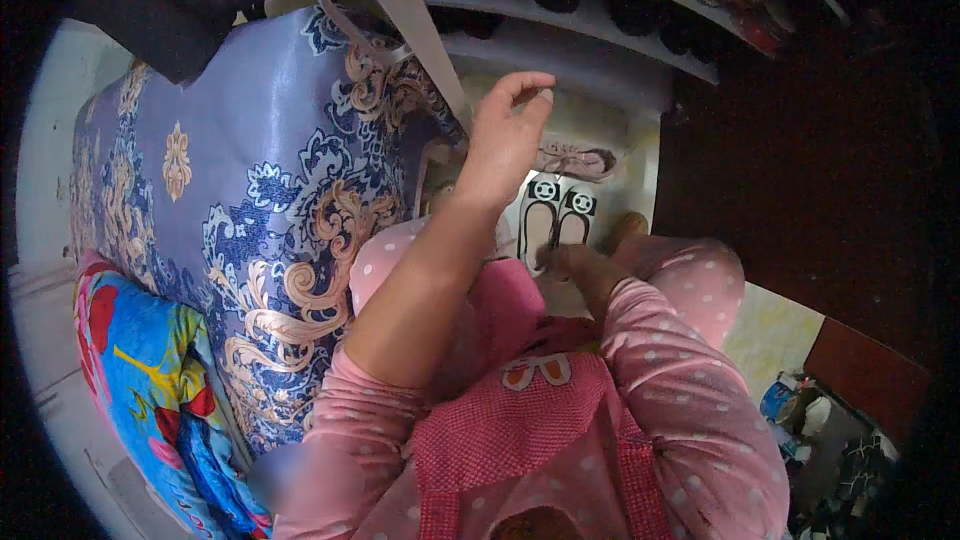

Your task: The person sits on the floor in front of an open shoe cabinet and wipes several pairs of shoes with a yellow cloth. They handle a beige flat, a black boot, and a white flat with a panda design, wiping each one and returning them to the cabinet.

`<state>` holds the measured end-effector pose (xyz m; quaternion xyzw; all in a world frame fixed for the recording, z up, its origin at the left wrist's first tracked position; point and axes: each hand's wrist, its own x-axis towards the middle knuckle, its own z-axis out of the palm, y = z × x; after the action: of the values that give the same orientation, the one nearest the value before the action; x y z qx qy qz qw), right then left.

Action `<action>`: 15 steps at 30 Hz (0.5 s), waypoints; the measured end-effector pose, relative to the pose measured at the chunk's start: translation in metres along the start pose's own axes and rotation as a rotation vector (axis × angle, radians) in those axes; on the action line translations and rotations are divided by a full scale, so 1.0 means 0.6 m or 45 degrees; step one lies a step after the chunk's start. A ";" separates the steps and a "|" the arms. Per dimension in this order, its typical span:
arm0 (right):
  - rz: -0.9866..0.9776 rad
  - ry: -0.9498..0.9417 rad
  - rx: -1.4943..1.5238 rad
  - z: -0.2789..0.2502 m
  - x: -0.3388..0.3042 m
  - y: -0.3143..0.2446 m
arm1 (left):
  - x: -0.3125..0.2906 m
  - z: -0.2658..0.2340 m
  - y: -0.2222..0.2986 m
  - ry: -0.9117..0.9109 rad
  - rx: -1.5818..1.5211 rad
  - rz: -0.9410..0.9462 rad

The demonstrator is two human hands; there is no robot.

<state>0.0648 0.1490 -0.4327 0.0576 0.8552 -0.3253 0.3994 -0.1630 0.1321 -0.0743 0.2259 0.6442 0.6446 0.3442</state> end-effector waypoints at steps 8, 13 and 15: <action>0.432 0.275 0.022 0.023 0.020 -0.070 | 0.001 0.004 0.007 -0.026 -0.011 -0.036; -0.102 0.262 -0.181 -0.066 -0.051 -0.072 | -0.005 0.000 0.003 0.019 -0.078 -0.040; -0.317 0.223 -0.165 -0.110 -0.041 -0.037 | 0.002 0.002 -0.002 -0.011 0.015 -0.047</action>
<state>0.0309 0.1751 -0.3726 -0.0465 0.9064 -0.3100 0.2830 -0.1630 0.1337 -0.0754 0.2188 0.6504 0.6335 0.3575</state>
